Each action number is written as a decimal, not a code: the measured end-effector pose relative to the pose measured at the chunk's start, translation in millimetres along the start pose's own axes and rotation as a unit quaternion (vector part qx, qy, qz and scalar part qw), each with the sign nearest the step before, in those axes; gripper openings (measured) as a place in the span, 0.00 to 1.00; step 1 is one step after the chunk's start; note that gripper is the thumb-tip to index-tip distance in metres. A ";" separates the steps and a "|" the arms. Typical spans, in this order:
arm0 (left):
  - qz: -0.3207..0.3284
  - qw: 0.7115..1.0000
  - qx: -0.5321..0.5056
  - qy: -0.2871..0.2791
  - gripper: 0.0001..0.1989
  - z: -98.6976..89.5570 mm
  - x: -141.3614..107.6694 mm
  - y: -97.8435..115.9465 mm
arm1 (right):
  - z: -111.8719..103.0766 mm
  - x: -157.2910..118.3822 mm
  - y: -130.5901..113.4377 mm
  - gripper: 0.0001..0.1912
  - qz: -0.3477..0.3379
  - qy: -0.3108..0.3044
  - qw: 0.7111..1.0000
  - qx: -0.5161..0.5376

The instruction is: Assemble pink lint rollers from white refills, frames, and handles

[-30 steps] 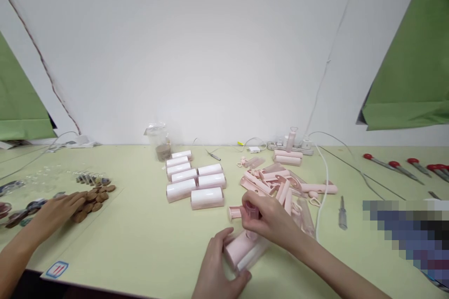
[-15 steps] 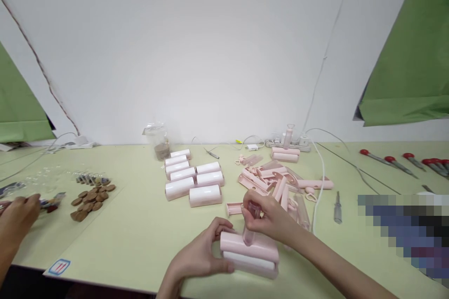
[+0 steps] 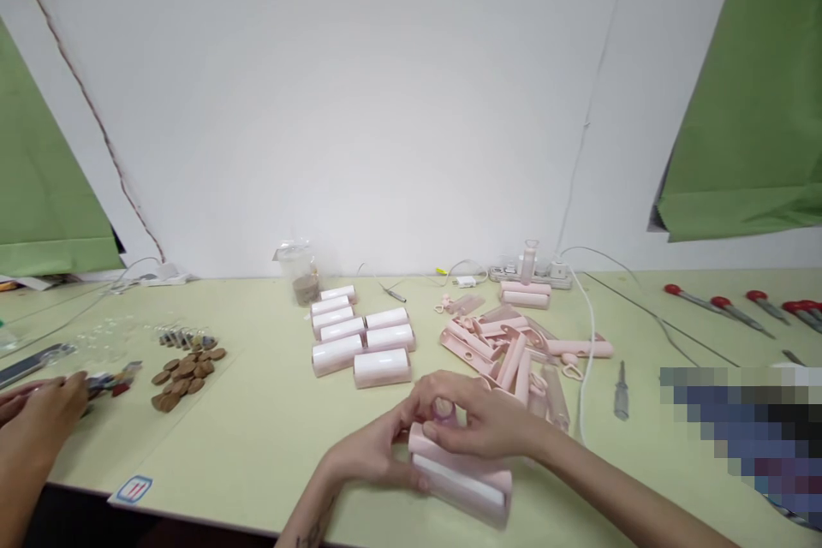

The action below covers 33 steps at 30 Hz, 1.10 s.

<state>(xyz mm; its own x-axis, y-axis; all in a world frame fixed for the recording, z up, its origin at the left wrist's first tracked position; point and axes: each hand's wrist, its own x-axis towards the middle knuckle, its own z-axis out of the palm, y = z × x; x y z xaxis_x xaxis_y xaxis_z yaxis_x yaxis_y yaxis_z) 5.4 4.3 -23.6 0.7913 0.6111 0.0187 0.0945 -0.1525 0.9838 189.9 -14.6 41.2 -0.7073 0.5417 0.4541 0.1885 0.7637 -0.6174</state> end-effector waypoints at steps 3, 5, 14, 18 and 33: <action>-0.015 0.991 0.037 0.129 0.23 24.8 -10.1 1.0 | 10.3 -7.0 -10.4 0.08 0.071 0.021 0.983 0.171; -0.028 0.981 0.061 0.183 0.21 39.4 -14.7 0.6 | 19.4 -10.0 -8.2 0.17 0.119 0.122 0.950 0.260; -0.039 0.973 0.028 0.225 0.23 56.9 -15.3 -7.7 | 17.8 2.9 14.2 0.22 0.197 0.191 0.826 0.492; -0.046 0.976 0.036 0.212 0.24 54.2 -16.5 -4.7 | 21.0 -0.2 20.1 0.20 0.194 0.145 0.834 0.496; -0.105 0.960 0.143 0.216 0.54 34.5 -11.9 33.1 | -75.3 -13.1 58.9 0.16 0.253 0.253 0.933 -0.045</action>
<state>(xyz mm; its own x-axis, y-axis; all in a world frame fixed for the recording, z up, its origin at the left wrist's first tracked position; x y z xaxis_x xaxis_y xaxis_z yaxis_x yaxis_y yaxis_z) 19.9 -34.9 2.5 0.4185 0.9073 -0.0417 0.4362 -0.1604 0.8855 261.6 49.8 47.3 -0.1048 0.9197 0.3785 0.4836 0.3797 -0.7887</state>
